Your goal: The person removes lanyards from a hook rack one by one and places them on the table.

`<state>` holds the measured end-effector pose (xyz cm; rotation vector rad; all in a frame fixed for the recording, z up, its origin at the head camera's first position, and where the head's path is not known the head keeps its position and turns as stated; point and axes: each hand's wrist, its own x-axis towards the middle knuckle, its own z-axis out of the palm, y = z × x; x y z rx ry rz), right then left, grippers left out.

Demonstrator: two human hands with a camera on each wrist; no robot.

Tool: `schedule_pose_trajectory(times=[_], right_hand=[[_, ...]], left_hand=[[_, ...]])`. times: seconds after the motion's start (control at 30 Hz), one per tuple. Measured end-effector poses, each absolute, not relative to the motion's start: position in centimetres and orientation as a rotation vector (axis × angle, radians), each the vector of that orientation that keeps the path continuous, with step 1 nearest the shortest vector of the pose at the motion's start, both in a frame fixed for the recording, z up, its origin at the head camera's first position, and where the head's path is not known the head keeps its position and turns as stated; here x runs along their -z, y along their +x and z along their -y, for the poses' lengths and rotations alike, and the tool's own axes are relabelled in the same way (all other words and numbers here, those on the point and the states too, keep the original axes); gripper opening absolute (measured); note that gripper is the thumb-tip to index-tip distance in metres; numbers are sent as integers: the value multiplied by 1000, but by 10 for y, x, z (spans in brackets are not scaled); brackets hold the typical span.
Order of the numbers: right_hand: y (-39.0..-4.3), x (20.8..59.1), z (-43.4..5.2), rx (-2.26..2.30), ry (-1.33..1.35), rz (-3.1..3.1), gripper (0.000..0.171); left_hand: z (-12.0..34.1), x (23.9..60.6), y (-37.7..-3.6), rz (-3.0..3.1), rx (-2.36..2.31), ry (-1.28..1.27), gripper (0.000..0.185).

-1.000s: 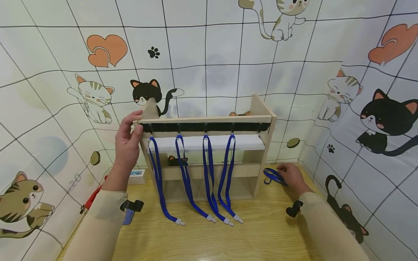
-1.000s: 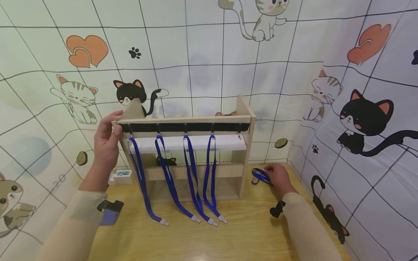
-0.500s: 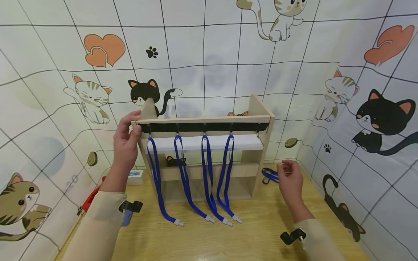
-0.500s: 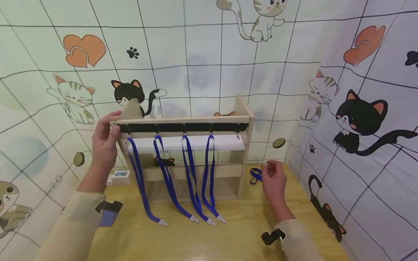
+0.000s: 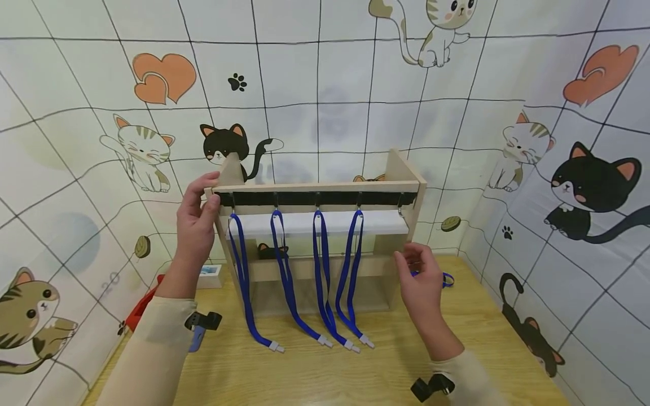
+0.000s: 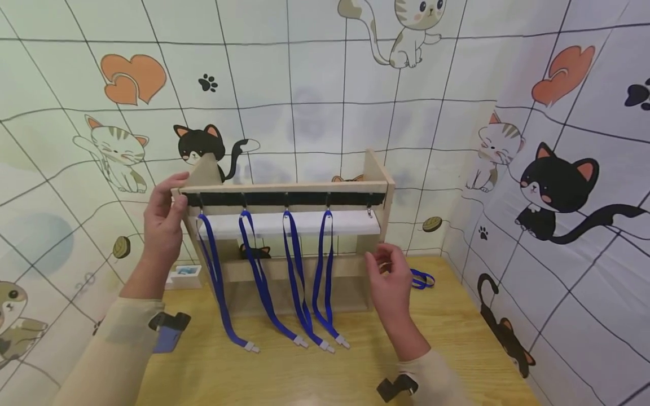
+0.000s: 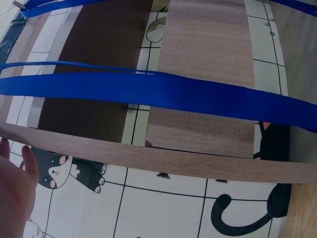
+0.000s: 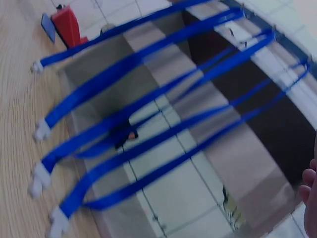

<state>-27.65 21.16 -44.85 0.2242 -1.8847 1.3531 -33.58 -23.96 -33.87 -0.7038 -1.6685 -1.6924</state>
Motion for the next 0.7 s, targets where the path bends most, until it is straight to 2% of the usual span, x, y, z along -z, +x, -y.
schedule_pose_trajectory(times=[0.23, 0.53, 0.7], right_hand=[[-275, 433, -168, -1308, 409, 1865, 29], [-279, 423, -129, -1300, 391, 1845, 37], [-280, 422, -116, -1266, 313, 1849, 32]], left_hand=[[240, 339, -338, 1647, 1699, -719, 32], [241, 339, -336, 1646, 1696, -709, 31], [239, 340, -336, 1646, 1712, -724, 32]])
